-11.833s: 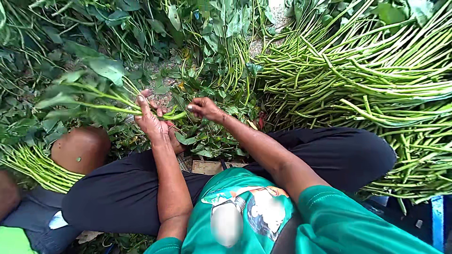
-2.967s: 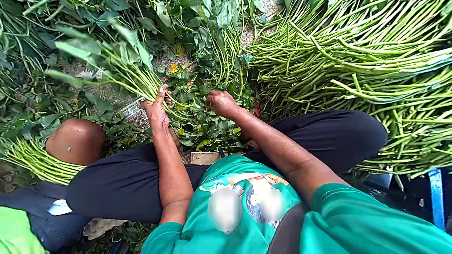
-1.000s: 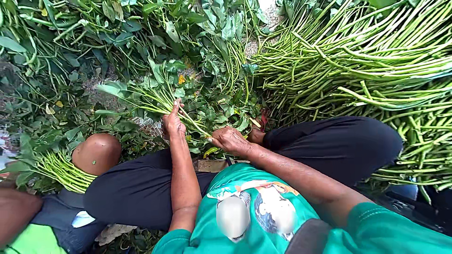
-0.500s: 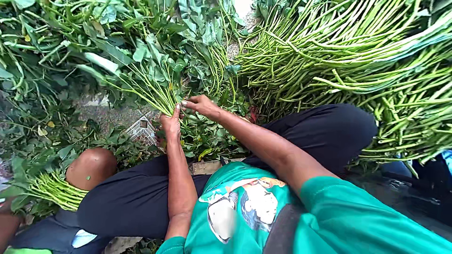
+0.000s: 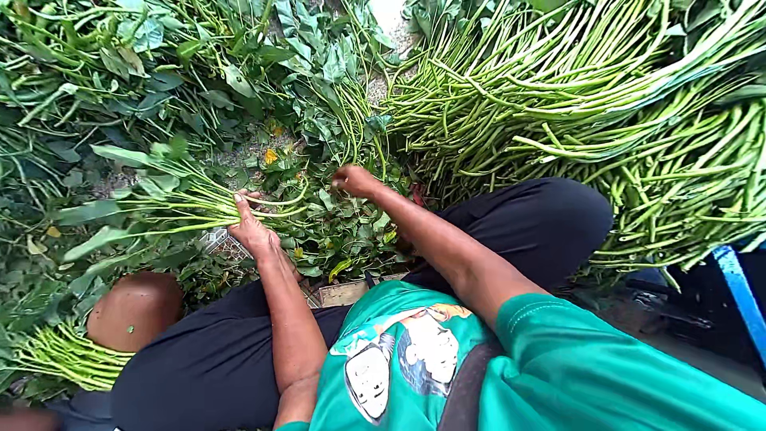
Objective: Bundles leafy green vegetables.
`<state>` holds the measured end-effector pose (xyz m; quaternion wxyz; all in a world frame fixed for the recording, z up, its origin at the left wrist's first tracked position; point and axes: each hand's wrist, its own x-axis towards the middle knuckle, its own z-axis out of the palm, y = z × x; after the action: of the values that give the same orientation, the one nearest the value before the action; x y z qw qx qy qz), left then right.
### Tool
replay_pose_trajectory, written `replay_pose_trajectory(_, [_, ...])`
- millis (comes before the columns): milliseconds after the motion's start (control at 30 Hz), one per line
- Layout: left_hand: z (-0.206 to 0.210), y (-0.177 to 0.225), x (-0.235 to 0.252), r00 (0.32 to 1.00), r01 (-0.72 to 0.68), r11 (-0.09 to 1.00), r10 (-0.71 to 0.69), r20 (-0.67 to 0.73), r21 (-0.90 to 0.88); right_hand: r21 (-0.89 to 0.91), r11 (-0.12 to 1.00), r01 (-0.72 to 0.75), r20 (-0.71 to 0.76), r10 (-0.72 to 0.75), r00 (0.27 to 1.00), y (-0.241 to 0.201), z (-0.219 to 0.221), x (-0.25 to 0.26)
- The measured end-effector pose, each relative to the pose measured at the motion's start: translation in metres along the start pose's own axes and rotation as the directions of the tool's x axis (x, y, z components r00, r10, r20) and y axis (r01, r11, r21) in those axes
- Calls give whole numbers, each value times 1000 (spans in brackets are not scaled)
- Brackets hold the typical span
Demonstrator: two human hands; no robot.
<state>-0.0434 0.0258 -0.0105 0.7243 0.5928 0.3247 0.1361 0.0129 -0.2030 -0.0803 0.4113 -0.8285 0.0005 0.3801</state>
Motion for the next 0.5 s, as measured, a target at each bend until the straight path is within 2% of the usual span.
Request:
replay_pose_trajectory(67, [-1, -1, -6, 988, 49, 988, -26, 154, -146, 283, 946, -158, -136, 203, 970, 13, -12, 19])
replay_pose_trajectory(133, [2, -4, -14, 956, 191, 941, -114, 269, -280, 531, 802, -273, -123, 391, 912, 17, -14, 37])
replay_pose_trajectory(200, [13, -1, -13, 950, 294, 881, -228, 212, -369, 614, 727, -306, -125, 473, 872, 17, -11, 58])
replay_pose_trajectory(267, [14, -2, -7, 945, 325, 840, -274, 177, -435, 588, 754, -295, -199, 488, 850, 12, -9, 74])
replay_pose_trajectory(333, [11, -3, -3, 965, 258, 870, -217, 144, -419, 443, 859, -255, -326, 420, 847, 3, -11, 81])
replay_pose_trajectory(400, [10, -4, -1, 987, 131, 950, -98, 127, -285, 239, 955, -173, -415, 262, 871, -10, -15, 77])
replay_pose_trajectory(433, [8, -5, -1, 988, 78, 977, -49, 149, -197, 159, 980, -116, -427, 174, 887, -15, -15, 71])
replay_pose_trajectory(500, [3, -7, -1, 972, 77, 995, -63, 225, -55, 69, 997, 28, -418, 3, 909, -25, -8, 50])
